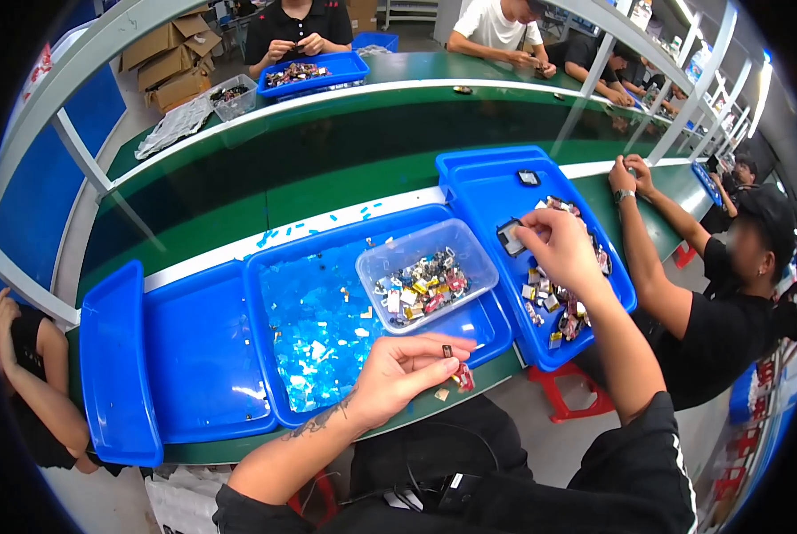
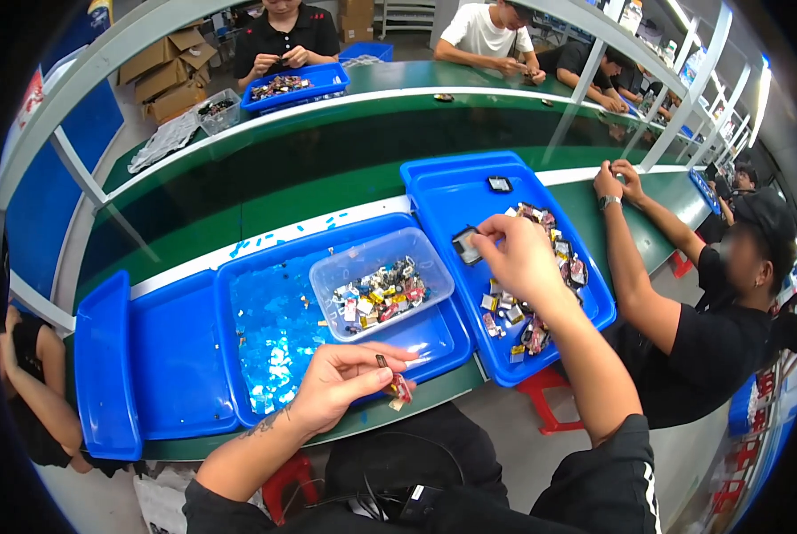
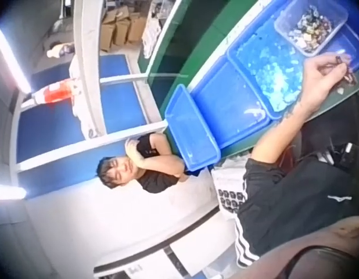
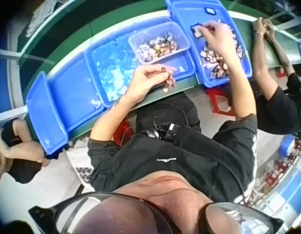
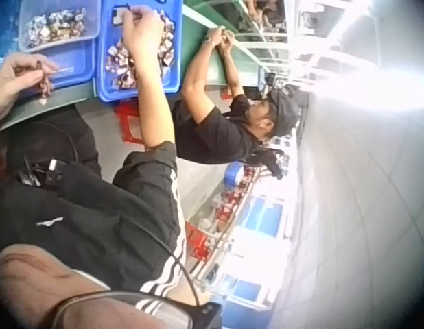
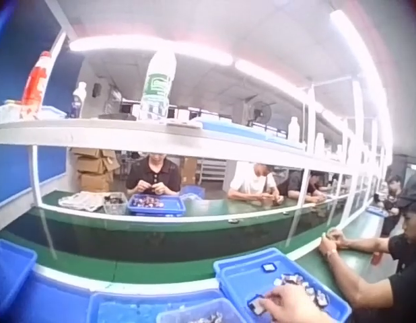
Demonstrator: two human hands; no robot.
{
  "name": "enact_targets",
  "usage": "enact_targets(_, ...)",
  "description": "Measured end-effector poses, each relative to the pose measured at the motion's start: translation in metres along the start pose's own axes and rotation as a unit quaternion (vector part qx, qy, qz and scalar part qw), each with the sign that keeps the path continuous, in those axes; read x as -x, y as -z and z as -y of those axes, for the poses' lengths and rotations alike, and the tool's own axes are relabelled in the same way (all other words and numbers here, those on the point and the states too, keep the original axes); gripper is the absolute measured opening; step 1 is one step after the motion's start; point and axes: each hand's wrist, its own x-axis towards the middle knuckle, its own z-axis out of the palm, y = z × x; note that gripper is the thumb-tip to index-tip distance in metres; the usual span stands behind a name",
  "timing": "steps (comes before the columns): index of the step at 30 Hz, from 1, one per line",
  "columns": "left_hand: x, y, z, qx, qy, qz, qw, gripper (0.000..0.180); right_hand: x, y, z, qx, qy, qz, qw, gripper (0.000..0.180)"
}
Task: The recorder is shown assembling small electronic components, specifically attaching a small battery and a protective case to what appears to be a smartwatch or similar device.
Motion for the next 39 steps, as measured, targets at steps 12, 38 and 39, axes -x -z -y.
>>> enact_targets(12,-0.002,0.001,-0.002,0.071,0.023,-0.045,0.996,0.017,-0.121,-0.014,-0.092,0.231,-0.102,0.039,0.967,0.069)
enact_targets(38,0.01,0.0,0.002,0.101,0.009,0.044,0.994,0.056,0.098,-0.028,0.106,-0.081,0.229,-0.083,0.967,0.056)
enact_targets(39,0.01,-0.002,0.001,0.128,0.018,0.004,0.992,0.05,0.099,-0.027,0.104,-0.086,0.22,-0.079,0.968,0.048)
